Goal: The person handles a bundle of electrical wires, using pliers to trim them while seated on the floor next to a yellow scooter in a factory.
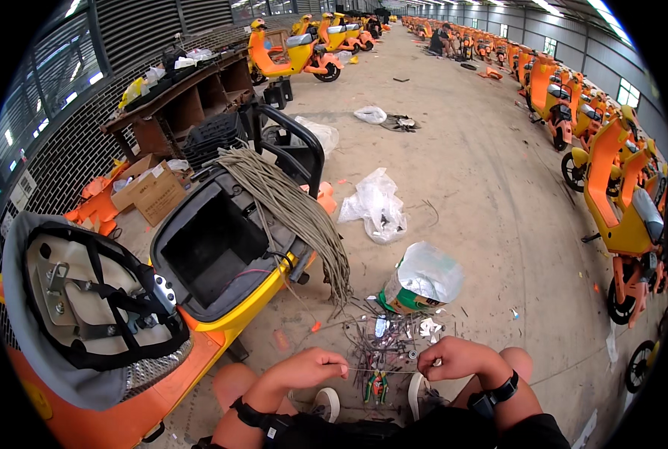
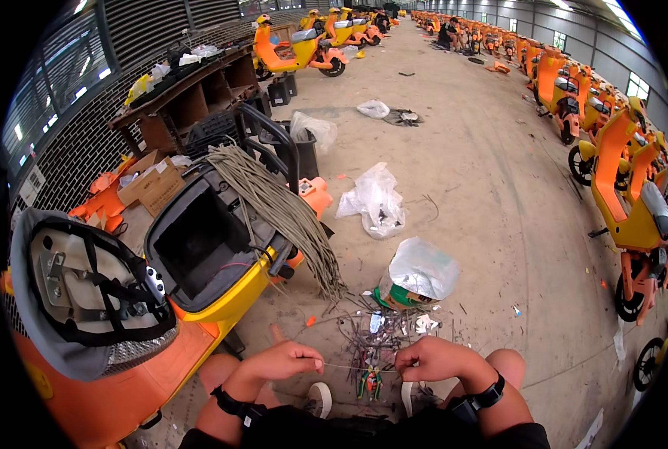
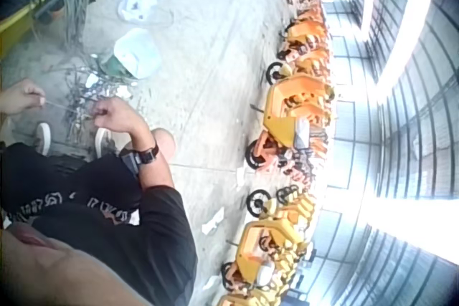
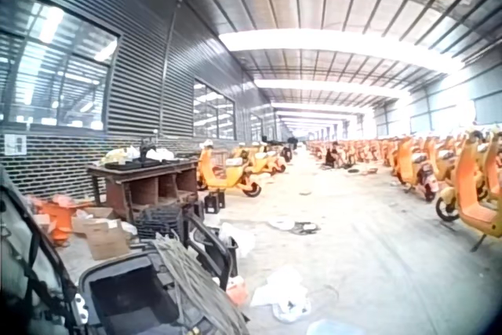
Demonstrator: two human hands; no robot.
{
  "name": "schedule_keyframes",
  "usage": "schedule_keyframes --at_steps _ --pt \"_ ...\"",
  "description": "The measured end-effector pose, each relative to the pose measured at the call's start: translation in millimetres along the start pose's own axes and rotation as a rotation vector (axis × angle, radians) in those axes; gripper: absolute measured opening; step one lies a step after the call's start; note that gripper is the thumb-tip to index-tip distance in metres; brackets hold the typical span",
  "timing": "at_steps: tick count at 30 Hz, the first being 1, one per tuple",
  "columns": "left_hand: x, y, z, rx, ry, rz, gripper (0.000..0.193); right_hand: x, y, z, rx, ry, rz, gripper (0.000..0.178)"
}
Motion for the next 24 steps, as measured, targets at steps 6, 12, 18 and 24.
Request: schedule_keyframes --at_steps 6,12,18,24 --pt "-2.2 -1.4 -4.5 -0.017 -0.013 0.021 0.024 -0.7 2.9 5.3 -0.01 -0.003 -0.023 0.016" --pt "1.7 -2.3 -6.4 -0.034 -0.024 -0.044 0.024 5.7 3.5 12.3 -0.031 -0.022 -0.05 0.016" --pt "-0.3 0.6 -8.5 -0.011 -0.016 0.004 0.024 10.4 11.7 23.7 0.0 -0.089 -0.041 0.016" --pt "-0.3 6.9 -8.4 0.046 -0.041 -0.018 0.02 8.5 18.6 26.9 0.042 -0.092 -0.037 0.015"
Point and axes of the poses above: each hand's wrist, its own z-axis away from the middle knuckle, its own y-axis out of the back of the hand, x = y × z, the point moved 8 cm from there along -z, towards the middle knuckle, and after that the axes turned 2 degrees about x, right-handed, at the moved point
